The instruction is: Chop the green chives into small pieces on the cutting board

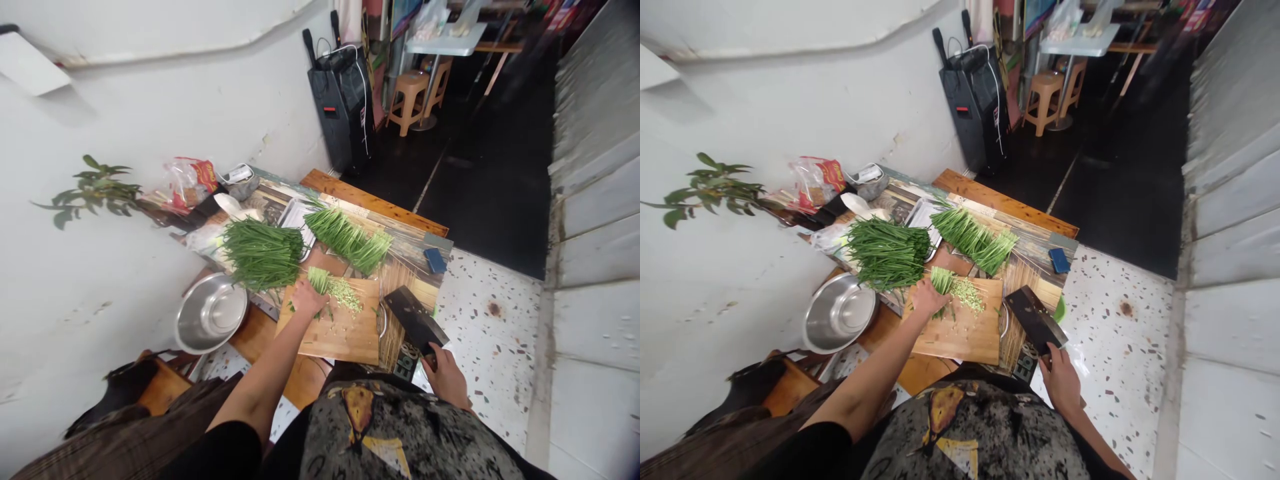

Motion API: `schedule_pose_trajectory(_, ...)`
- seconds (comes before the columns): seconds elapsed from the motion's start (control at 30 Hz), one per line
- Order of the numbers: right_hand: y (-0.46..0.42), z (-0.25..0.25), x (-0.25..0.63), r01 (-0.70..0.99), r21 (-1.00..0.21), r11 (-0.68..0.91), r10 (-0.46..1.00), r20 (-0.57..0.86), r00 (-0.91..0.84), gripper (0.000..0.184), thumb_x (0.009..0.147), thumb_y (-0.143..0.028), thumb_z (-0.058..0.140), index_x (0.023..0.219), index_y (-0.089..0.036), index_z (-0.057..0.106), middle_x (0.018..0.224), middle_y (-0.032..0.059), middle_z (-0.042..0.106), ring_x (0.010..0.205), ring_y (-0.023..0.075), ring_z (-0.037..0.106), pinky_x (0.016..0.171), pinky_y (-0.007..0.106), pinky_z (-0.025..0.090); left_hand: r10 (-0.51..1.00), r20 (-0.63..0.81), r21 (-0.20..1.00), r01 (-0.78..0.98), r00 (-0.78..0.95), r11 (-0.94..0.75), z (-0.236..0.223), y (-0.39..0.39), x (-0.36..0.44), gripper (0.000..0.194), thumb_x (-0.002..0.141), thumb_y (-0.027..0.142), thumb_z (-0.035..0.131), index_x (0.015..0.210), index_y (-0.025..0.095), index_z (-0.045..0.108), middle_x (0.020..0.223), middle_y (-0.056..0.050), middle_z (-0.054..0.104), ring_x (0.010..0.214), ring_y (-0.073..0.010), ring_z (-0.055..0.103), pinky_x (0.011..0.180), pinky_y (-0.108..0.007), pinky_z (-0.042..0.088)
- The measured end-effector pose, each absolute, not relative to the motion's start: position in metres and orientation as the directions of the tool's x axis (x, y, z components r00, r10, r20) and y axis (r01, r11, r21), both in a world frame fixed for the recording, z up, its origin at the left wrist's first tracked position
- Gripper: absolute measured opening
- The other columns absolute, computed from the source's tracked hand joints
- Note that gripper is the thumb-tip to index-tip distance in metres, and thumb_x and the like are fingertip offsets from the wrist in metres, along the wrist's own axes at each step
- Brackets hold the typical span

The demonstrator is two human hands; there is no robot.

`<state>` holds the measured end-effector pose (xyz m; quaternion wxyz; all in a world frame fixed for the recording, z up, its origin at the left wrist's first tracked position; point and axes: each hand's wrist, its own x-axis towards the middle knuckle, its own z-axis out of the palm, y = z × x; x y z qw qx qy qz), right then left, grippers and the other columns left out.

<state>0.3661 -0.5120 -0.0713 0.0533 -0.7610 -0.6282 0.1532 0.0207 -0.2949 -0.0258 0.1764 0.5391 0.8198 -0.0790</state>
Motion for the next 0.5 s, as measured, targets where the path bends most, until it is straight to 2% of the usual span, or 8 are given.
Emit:
schedule_pose_trajectory(0.07,-0.513,-0.07,0.365,0.944,-0.274,-0.184,0.979,-0.138,0.151,0.043,0.093,-0.043,0.038,0.126,-0.017,0.046,0.107,0.0102,0.057,0.087,0.0232,0.06,0.067,0.032,0.047,0.848,-0.381,0.008,0.916,-0.367,0.4,-0.035,-0.289,0.016,0.093,0.053,0.058,0.07,0.128,0.01,0.042,0.13,-0.024,0.047,0.124,-0.0409,0.042,0.101,-0.052,0.032)
schedule_pose_trajectory(0.13,-0.513,-0.068,0.365,0.945,-0.274,-0.181,0.981,-0.12,0.153,0.044,0.093,-0.044,0.038,0.126,-0.017,0.046,0.106,0.0097,0.057,0.087,0.0231,0.06,0.067,0.032,0.047,0.831,-0.401,-0.031,0.912,-0.387,0.41,-0.043,-0.289,0.012,0.09,0.05,0.058,0.072,0.125,0.015,0.047,0.128,-0.022,0.051,0.125,-0.0391,0.042,0.102,-0.051,0.032)
schedule_pose_trajectory(0.23,-0.515,-0.066,0.365,0.939,-0.285,-0.191,0.979,-0.125,0.162,0.043,0.092,-0.045,0.039,0.126,-0.018,0.047,0.105,0.0092,0.058,0.087,0.0227,0.06,0.068,0.032,0.048,0.801,-0.419,-0.04,0.89,-0.428,0.455,-0.052,-0.291,0.007,0.085,0.052,0.057,0.073,0.122,0.014,0.05,0.126,-0.022,0.054,0.12,-0.0366,0.048,0.095,-0.047,0.04)
schedule_pose_trajectory(0.37,-0.516,-0.067,0.365,0.929,-0.306,-0.209,0.973,-0.165,0.164,0.043,0.091,-0.045,0.04,0.125,-0.019,0.048,0.108,0.0097,0.058,0.089,0.0228,0.06,0.069,0.032,0.048,0.8,-0.395,-0.031,0.877,-0.451,0.479,-0.057,-0.292,0.005,0.079,0.057,0.059,0.069,0.12,0.013,0.051,0.124,-0.022,0.056,0.118,-0.0375,0.05,0.094,-0.048,0.041)
schedule_pose_trajectory(0.5,-0.516,-0.068,0.364,0.929,-0.32,-0.186,0.977,-0.164,0.139,0.042,0.092,-0.044,0.039,0.124,-0.018,0.048,0.105,0.0096,0.058,0.089,0.0233,0.061,0.069,0.033,0.049,0.815,-0.413,0.026,0.889,-0.406,0.457,-0.05,-0.292,0.005,0.067,0.064,0.051,0.068,0.115,0.01,0.055,0.118,-0.022,0.061,0.109,-0.033,0.058,0.089,-0.038,0.046)
